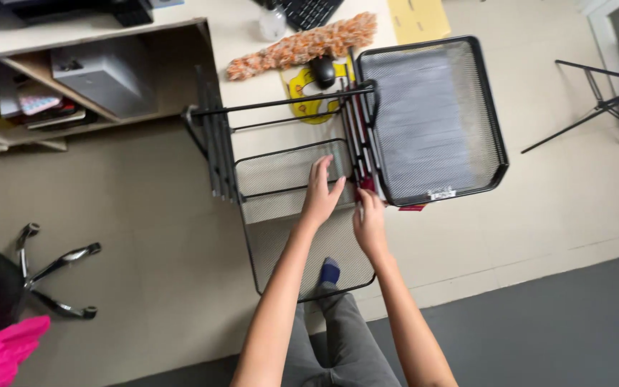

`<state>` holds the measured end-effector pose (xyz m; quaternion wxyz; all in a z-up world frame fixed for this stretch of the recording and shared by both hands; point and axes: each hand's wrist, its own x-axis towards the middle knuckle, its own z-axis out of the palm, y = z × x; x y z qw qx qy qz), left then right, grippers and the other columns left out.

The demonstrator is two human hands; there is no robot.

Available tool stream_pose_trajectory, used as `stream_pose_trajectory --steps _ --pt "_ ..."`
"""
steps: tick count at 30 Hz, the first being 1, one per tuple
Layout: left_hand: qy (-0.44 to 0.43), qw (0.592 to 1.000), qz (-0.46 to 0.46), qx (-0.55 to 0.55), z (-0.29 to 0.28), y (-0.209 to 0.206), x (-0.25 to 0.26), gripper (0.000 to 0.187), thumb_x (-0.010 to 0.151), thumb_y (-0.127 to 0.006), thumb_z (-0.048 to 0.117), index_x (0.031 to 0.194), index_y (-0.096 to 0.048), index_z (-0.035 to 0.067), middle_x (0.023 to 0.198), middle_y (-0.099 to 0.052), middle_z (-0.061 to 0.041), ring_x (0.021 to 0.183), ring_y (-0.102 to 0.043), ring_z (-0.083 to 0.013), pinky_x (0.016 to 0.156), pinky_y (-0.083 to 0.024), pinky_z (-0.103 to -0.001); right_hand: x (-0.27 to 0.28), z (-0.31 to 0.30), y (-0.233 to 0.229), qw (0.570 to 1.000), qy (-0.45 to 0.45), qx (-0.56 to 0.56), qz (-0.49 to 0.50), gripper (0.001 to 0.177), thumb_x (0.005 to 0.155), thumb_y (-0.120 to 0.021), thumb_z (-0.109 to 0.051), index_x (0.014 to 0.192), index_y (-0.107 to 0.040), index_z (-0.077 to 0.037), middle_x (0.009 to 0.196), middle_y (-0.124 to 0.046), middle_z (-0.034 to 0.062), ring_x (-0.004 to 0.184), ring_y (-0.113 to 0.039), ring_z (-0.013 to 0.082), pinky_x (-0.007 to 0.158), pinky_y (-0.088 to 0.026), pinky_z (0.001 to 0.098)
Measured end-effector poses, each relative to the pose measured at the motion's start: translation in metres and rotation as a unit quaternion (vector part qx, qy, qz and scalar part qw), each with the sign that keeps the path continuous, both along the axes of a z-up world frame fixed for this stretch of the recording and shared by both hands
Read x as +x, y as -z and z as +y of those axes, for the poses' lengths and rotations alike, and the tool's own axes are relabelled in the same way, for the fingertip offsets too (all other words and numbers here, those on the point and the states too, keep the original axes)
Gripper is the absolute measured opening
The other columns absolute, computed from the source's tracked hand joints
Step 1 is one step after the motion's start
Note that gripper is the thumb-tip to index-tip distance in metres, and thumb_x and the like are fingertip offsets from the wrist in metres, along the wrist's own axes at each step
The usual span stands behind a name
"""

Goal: The person assembles a black wire mesh basket, then retrieves a basket containing a calculator and papers from under a desk. They place the calculator and papers on the desk, then add reams of photo paper and a black plastic bag into the wire basket.

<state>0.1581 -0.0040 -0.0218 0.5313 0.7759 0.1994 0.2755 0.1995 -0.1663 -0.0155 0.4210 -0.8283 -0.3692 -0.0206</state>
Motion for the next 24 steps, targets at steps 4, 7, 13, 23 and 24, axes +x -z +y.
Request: stream_pose_trajectory --steps 4,7,13,23,24 --pt "0.024 0.992 0.016 0.122 0.006 0.03 0.055 0.088 0.091 -0.078 0.02 0.156 -0.024 -0.001 0.159 -0.026 -0.028 0.148 -0.028 -0.046 0.119 -0.03 -0.053 0.011 0.002 0.028 1.0 -0.024 0.008 0.003 0.057 0.088 -0.059 0.007 0.142 -0.042 0.009 0.131 -0.055 0.0335 0.123 -0.053 0.048 0.105 -0.045 0.051" --pt "0.031 0.989 0.025 0.142 0.01 0.039 0.08 0.095 0.089 -0.075 0.02 0.16 -0.017 -0.003 0.164 -0.021 -0.031 0.154 -0.022 -0.0475 0.127 -0.025 -0.051 0.019 0.006 0.045 1.0 -0.023 -0.006 0.019 0.058 0.09 -0.058 0.004 0.145 -0.038 0.009 0.122 -0.059 0.0367 0.112 -0.059 0.0489 0.094 -0.05 0.0519" --pt "-0.001 0.963 0.141 0.231 0.014 0.015 0.106 0.109 0.09 -0.076 0.026 0.16 -0.001 -0.01 0.165 -0.009 -0.04 0.155 -0.012 -0.0516 0.129 -0.013 -0.054 0.021 0.009 0.037 0.935 0.004 -0.073 0.346 0.045 0.101 -0.049 -0.008 0.144 -0.038 0.001 0.074 -0.068 0.0173 0.055 -0.069 0.0263 0.049 -0.056 0.039" --pt "0.051 0.918 0.363 0.149 0.01 -0.056 0.101 0.117 0.09 -0.071 0.037 0.158 0.016 -0.002 0.13 -0.065 -0.021 0.126 -0.06 -0.0347 0.127 0.003 -0.062 0.004 -0.001 0.038 0.944 0.025 -0.035 0.327 0.024 0.104 -0.049 -0.012 0.124 -0.05 0.001 0.064 -0.064 0.0121 0.048 -0.067 0.0226 0.044 -0.055 0.0366" --pt "0.041 0.929 0.329 0.163 0.012 -0.046 0.101 0.118 0.088 -0.073 0.034 0.156 0.016 -0.003 0.117 -0.072 -0.021 0.119 -0.063 -0.037 0.123 0.003 -0.064 0.003 -0.001 0.038 0.945 0.027 -0.029 0.325 0.024 0.104 -0.049 -0.012 0.124 -0.051 0.001 0.064 -0.063 0.012 0.048 -0.067 0.0225 0.044 -0.055 0.0366"
